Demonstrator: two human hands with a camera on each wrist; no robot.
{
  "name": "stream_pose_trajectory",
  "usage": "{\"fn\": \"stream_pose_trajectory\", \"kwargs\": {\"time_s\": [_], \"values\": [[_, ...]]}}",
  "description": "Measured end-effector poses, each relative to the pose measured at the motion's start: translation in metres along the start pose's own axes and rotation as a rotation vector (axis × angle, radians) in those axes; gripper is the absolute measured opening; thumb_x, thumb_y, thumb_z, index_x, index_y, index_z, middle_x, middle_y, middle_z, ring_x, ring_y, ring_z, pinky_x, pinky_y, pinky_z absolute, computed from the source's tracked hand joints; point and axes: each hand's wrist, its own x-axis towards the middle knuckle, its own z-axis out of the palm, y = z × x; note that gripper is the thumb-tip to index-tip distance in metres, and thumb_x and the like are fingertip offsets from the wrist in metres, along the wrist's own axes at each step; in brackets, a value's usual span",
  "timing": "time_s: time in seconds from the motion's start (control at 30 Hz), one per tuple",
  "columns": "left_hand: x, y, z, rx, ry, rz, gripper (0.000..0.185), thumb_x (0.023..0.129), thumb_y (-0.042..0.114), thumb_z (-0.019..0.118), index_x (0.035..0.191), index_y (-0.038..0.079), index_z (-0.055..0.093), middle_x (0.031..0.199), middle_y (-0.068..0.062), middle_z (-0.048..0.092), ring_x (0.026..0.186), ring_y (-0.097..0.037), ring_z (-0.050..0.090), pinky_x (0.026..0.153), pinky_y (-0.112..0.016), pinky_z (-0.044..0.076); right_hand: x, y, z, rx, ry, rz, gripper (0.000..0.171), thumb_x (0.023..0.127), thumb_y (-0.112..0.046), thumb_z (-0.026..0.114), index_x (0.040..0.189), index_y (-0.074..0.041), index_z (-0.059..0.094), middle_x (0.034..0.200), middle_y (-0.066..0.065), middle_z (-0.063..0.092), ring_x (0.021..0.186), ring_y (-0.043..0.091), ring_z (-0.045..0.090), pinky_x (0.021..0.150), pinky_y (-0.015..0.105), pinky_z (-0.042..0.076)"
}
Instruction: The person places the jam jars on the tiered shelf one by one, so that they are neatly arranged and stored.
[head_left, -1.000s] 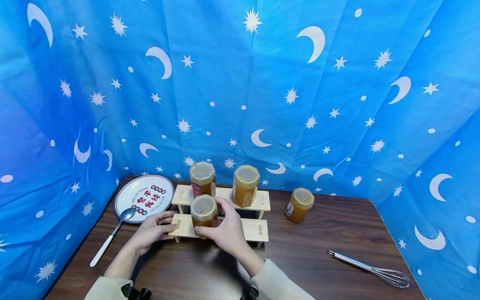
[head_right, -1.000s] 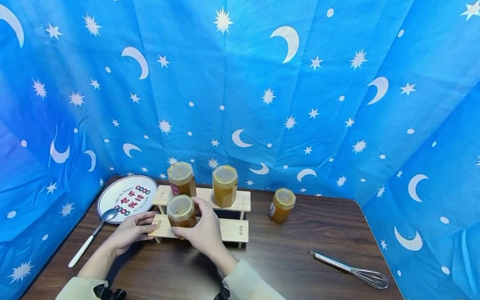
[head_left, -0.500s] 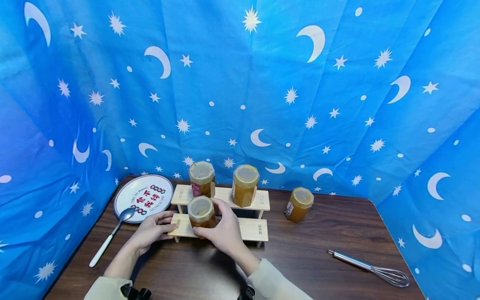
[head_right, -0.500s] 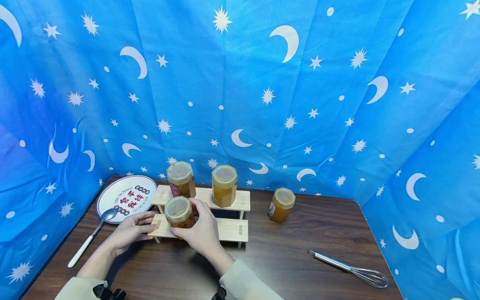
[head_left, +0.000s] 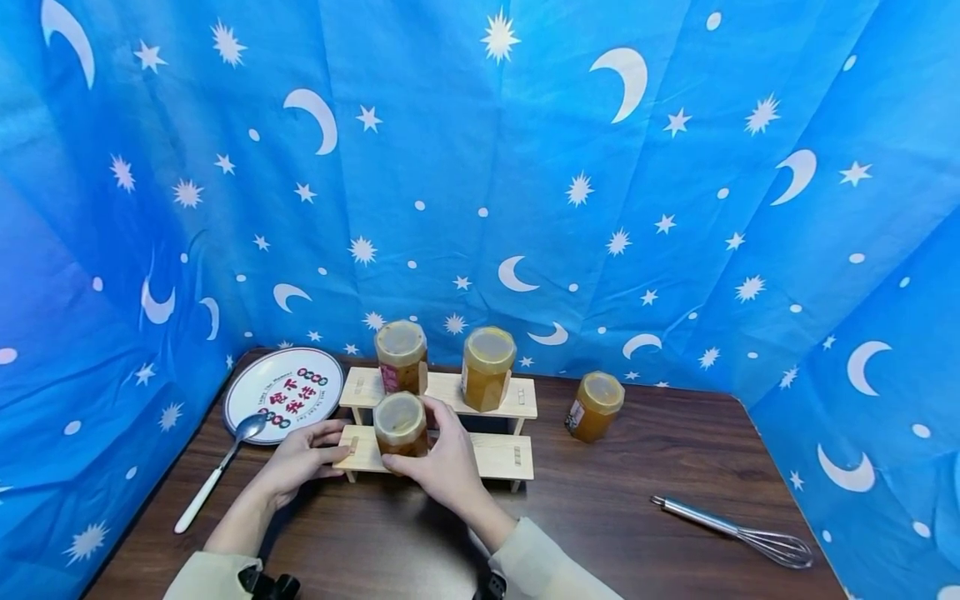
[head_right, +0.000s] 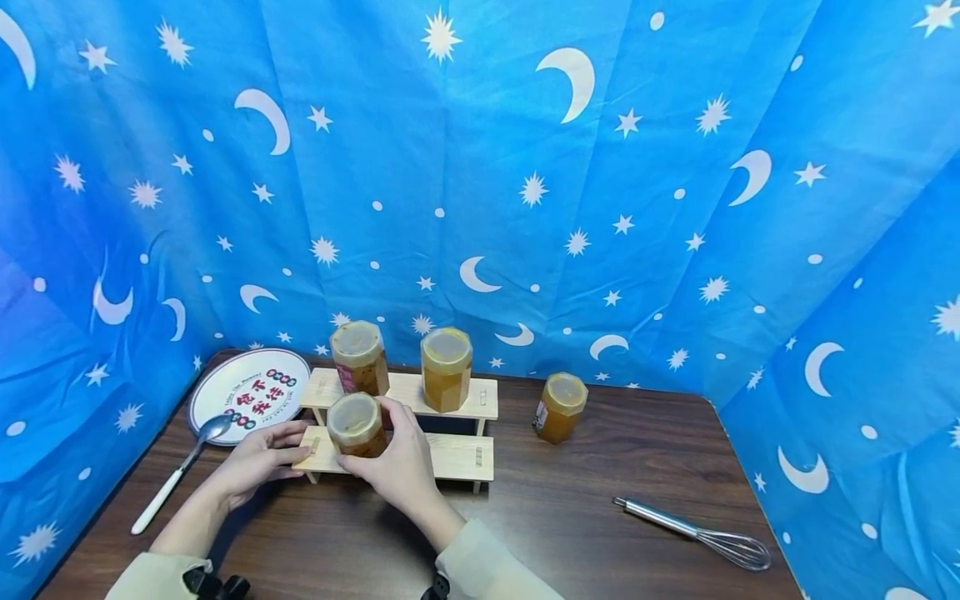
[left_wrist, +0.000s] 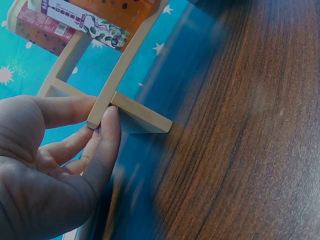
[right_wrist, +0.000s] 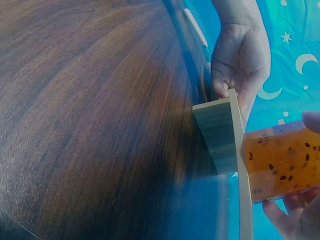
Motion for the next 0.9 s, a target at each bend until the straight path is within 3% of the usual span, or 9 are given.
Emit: {"fn": "stream_pose_trajectory", "kwargs": {"time_s": [0.33, 0.9], "values": [[0.0, 0.0, 0.0, 0.002, 0.006, -0.011, 0.065, 0.097, 0.004, 0.069, 0.153, -0.007, 0.038, 0.145, -0.031, 0.048, 0.1, -0.022, 0.069, 0.083, -0.039, 0.064, -0.001, -0.003, -0.005, -0.001, -0.024, 0.017, 0.085, 0.073, -0.033, 0.097, 0.145, -0.024, 0.053, 0.133, -0.007, 0.059, 0.12, 0.013, 0.057, 0.099, 0.045, 0.056], [-0.002, 0.0, 0.001, -0.003, -0.009, 0.016, 0.065, 0.097, 0.002, 0.068, 0.153, -0.01, 0.037, 0.144, -0.033, 0.047, 0.099, -0.022, 0.068, 0.082, -0.038, 0.064, -0.008, 0.001, -0.022, 0.123, -0.032, 0.02, 0.1, 0.072, -0.026, 0.097, 0.155, -0.018, 0.042, 0.132, -0.003, 0.062, 0.123, 0.022, 0.06, 0.099, 0.05, 0.056]]}}
